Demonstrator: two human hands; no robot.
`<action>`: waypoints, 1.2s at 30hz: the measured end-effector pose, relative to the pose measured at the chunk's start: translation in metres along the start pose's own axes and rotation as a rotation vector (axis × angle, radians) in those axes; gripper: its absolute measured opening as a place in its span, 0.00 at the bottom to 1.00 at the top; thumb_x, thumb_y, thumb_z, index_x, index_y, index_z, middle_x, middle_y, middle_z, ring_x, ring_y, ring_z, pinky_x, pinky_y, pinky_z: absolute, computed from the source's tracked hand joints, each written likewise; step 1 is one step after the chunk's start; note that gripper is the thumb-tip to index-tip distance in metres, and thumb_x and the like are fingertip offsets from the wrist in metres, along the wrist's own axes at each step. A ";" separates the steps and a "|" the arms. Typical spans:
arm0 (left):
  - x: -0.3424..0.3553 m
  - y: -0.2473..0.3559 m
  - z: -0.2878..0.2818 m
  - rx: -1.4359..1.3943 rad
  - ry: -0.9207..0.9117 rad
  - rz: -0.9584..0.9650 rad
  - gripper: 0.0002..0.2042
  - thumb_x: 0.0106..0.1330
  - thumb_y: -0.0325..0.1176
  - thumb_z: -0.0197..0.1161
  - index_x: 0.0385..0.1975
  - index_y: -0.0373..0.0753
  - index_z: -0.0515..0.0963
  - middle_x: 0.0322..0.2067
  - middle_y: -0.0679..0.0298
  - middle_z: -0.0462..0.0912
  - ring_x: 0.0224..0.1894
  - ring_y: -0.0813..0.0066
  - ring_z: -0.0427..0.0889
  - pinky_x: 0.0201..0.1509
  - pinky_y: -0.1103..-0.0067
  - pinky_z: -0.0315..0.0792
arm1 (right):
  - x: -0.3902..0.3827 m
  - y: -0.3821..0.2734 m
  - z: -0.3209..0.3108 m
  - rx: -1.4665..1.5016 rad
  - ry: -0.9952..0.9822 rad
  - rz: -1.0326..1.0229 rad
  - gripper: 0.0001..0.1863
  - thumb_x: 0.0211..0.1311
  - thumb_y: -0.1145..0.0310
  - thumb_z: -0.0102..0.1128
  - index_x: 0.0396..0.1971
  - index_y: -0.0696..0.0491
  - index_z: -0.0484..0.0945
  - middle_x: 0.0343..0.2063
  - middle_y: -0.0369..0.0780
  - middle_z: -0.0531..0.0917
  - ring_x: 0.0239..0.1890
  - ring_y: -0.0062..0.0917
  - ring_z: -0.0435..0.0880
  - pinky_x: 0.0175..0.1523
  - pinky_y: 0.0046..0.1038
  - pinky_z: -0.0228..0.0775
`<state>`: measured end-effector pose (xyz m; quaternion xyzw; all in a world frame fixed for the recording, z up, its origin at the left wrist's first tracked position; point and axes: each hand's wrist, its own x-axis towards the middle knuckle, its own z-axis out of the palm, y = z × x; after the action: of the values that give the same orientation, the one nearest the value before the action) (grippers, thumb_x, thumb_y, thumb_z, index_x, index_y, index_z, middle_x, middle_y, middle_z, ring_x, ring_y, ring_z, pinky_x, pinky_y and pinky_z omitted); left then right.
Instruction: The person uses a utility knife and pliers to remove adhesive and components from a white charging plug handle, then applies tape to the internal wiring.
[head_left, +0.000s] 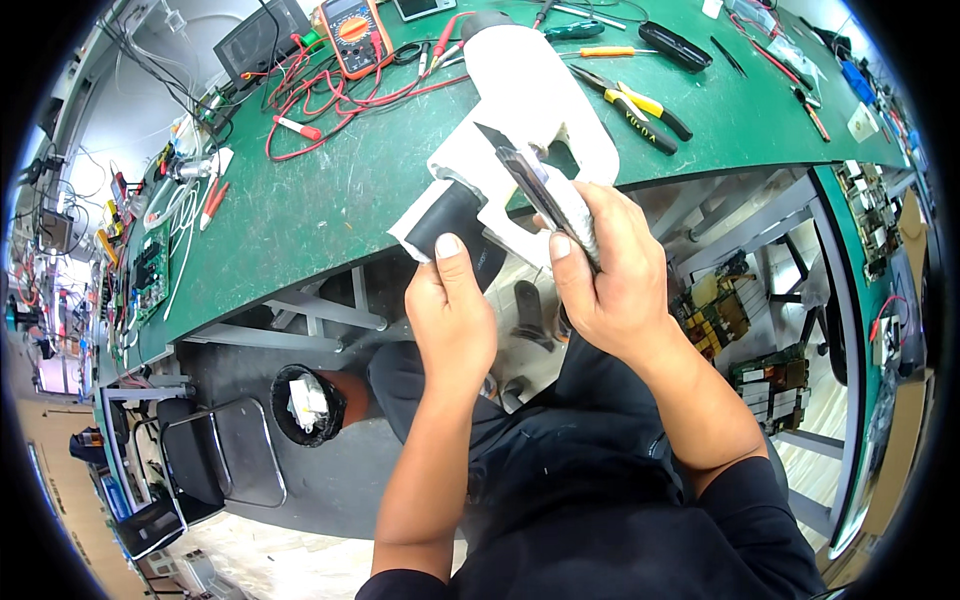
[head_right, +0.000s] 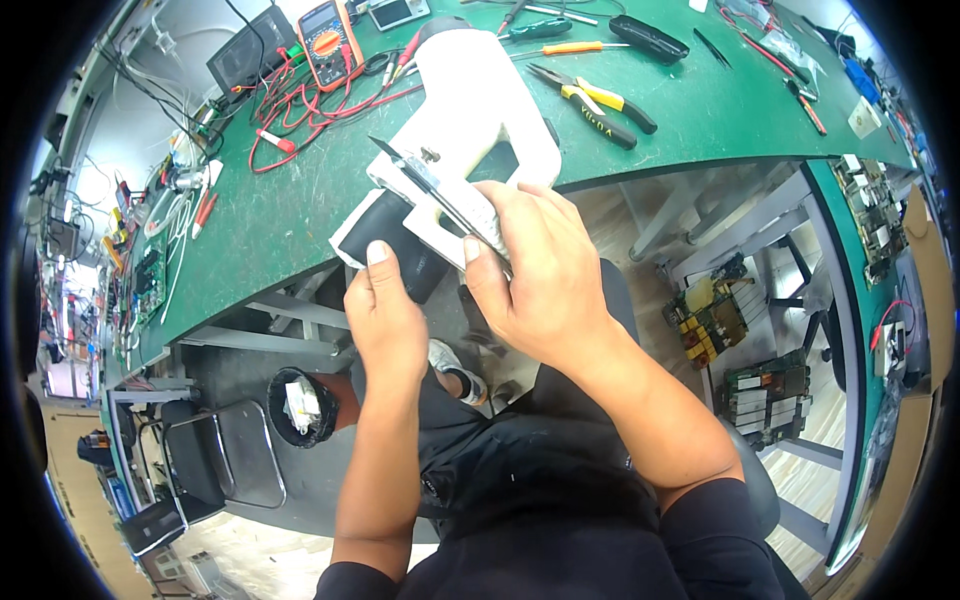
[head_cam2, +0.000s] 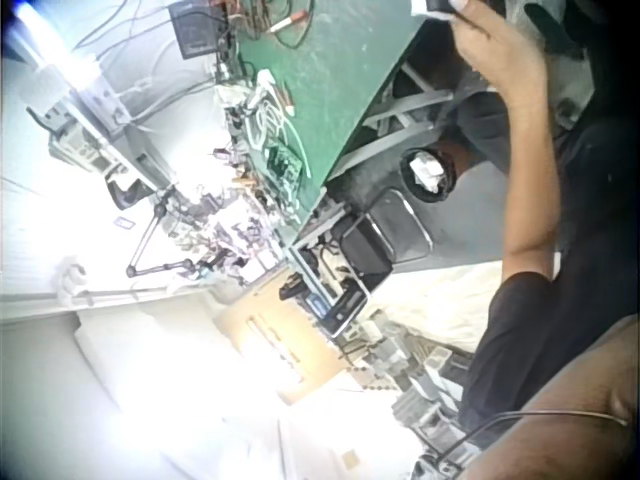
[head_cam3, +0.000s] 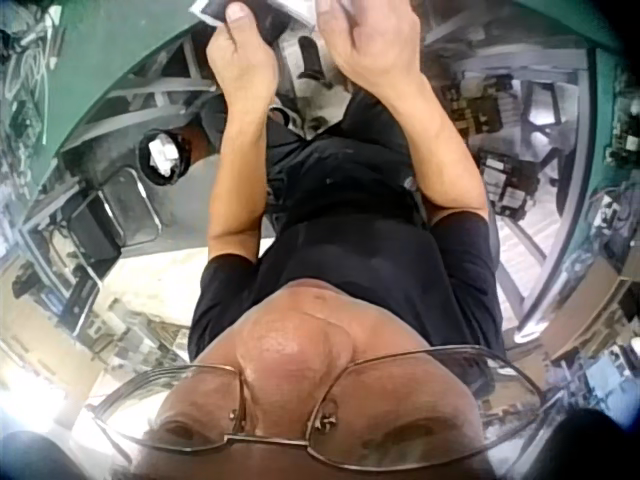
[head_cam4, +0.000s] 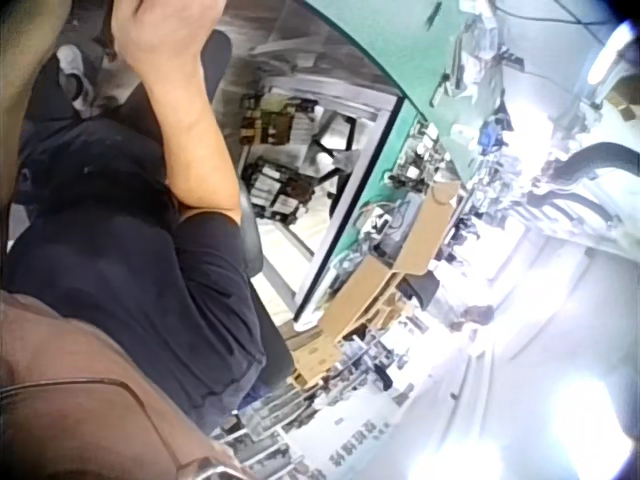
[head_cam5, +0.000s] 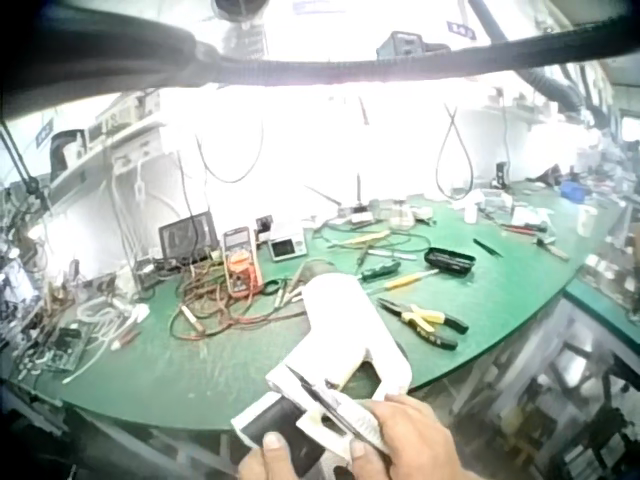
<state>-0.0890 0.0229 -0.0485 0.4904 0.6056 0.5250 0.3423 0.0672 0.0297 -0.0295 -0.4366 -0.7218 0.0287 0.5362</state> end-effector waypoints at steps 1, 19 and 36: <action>0.000 0.007 -0.004 -0.018 -0.024 -0.006 0.28 0.79 0.51 0.46 0.34 0.25 0.76 0.26 0.64 0.77 0.31 0.79 0.71 0.36 0.78 0.69 | -0.001 0.000 0.001 -0.011 -0.009 0.005 0.19 0.57 0.75 0.62 0.49 0.63 0.75 0.38 0.48 0.83 0.42 0.47 0.82 0.57 0.43 0.71; 0.003 0.029 -0.009 0.257 0.054 0.293 0.19 0.60 0.34 0.72 0.51 0.42 0.77 0.56 0.51 0.72 0.58 0.48 0.72 0.57 0.61 0.72 | 0.045 -0.030 -0.061 -0.238 -0.476 -0.003 0.20 0.61 0.72 0.63 0.54 0.57 0.74 0.35 0.49 0.84 0.34 0.46 0.85 0.37 0.40 0.77; 0.008 0.019 0.009 0.231 0.234 0.604 0.13 0.55 0.19 0.68 0.40 0.36 0.77 0.44 0.56 0.74 0.49 0.55 0.73 0.53 0.66 0.68 | 0.064 -0.050 -0.065 -0.539 -0.754 -0.012 0.20 0.66 0.69 0.56 0.54 0.64 0.72 0.29 0.51 0.84 0.30 0.46 0.85 0.36 0.41 0.77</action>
<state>-0.0787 0.0327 -0.0307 0.6196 0.5235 0.5833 0.0416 0.0859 0.0133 0.0717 -0.5153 -0.8506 -0.0063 0.1040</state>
